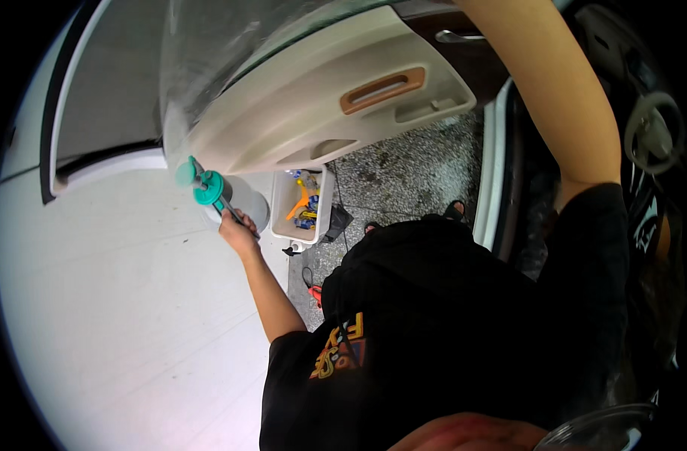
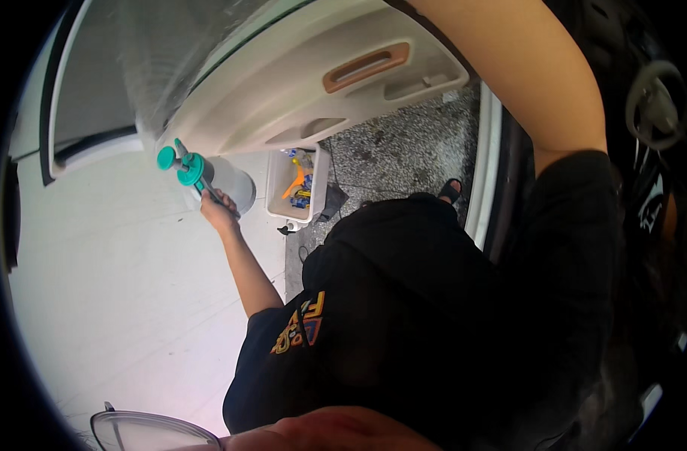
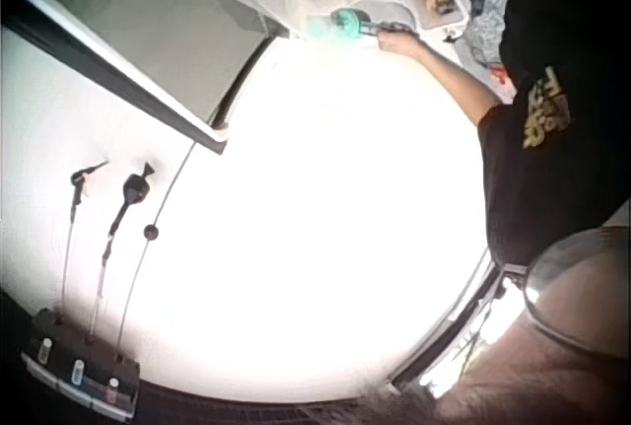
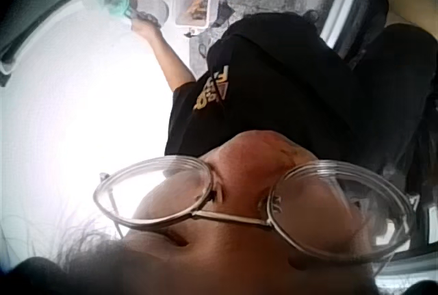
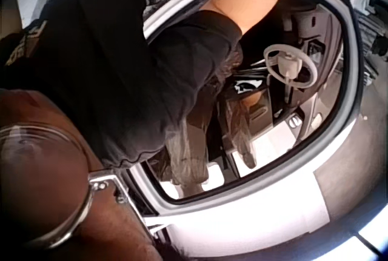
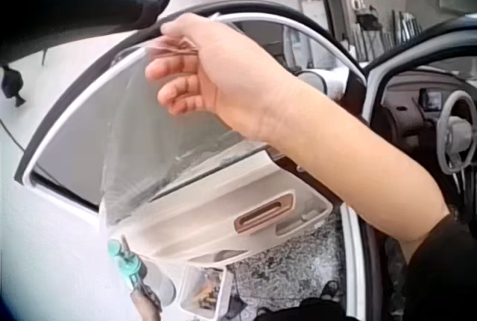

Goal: The person sprays a liquid solution onto a car door window, then uses a yellow squeegee to smooth a transparent film across the glass. They wipe the surface with a yellow cloth, reposition the film, and use a small blade to trim the edges along the window frame.

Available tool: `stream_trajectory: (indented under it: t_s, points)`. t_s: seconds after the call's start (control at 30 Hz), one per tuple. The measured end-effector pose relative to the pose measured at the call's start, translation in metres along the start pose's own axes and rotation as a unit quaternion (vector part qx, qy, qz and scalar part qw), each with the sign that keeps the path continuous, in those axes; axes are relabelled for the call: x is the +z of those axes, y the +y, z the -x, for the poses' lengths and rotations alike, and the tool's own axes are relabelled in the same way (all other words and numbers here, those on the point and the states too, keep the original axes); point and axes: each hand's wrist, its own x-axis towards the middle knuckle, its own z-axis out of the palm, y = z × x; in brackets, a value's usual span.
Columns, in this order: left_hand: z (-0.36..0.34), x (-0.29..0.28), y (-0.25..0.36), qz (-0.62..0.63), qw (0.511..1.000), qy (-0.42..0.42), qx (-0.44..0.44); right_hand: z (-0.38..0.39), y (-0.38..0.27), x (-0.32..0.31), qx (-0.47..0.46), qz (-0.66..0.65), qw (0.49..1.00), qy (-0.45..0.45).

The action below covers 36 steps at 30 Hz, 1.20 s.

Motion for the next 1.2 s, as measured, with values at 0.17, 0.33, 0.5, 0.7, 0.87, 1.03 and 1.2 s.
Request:
stream_trajectory:
  t_s: [0.17, 0.33, 0.5, 0.7, 0.87, 1.03, 1.2]
  points:
    - [0.04, -0.01, -0.021, -0.174, 0.956, -0.231, -0.035, 0.086, 0.059, -0.013, 0.262, 0.181, 0.914, -0.251]
    - [0.081, 0.113, -0.069, -0.278, 0.814, -0.507, -0.058, 0.261, 0.148, -0.039, 0.298, 0.516, 0.803, 0.024]
    - [0.166, 0.273, -0.117, -0.272, 0.67, -0.69, -0.004, 0.354, 0.126, -0.115, 0.385, 0.535, 0.741, 0.128]
    - [0.277, 0.433, -0.15, -0.196, 0.627, -0.75, 0.077, 0.373, 0.013, -0.224, 0.255, 0.467, 0.697, 0.48]
    - [0.271, 0.452, -0.144, -0.14, 0.71, -0.672, 0.16, 0.426, 0.022, -0.293, 0.381, 0.627, 0.565, 0.377]
    - [0.182, 0.329, -0.169, -0.306, 0.713, -0.627, 0.071, 0.524, 0.076, -0.382, 0.397, 0.595, 0.53, 0.455]
    - [0.137, 0.178, -0.201, -0.423, 0.795, -0.434, 0.029, 0.587, 0.108, -0.471, 0.435, 0.485, 0.406, 0.64]
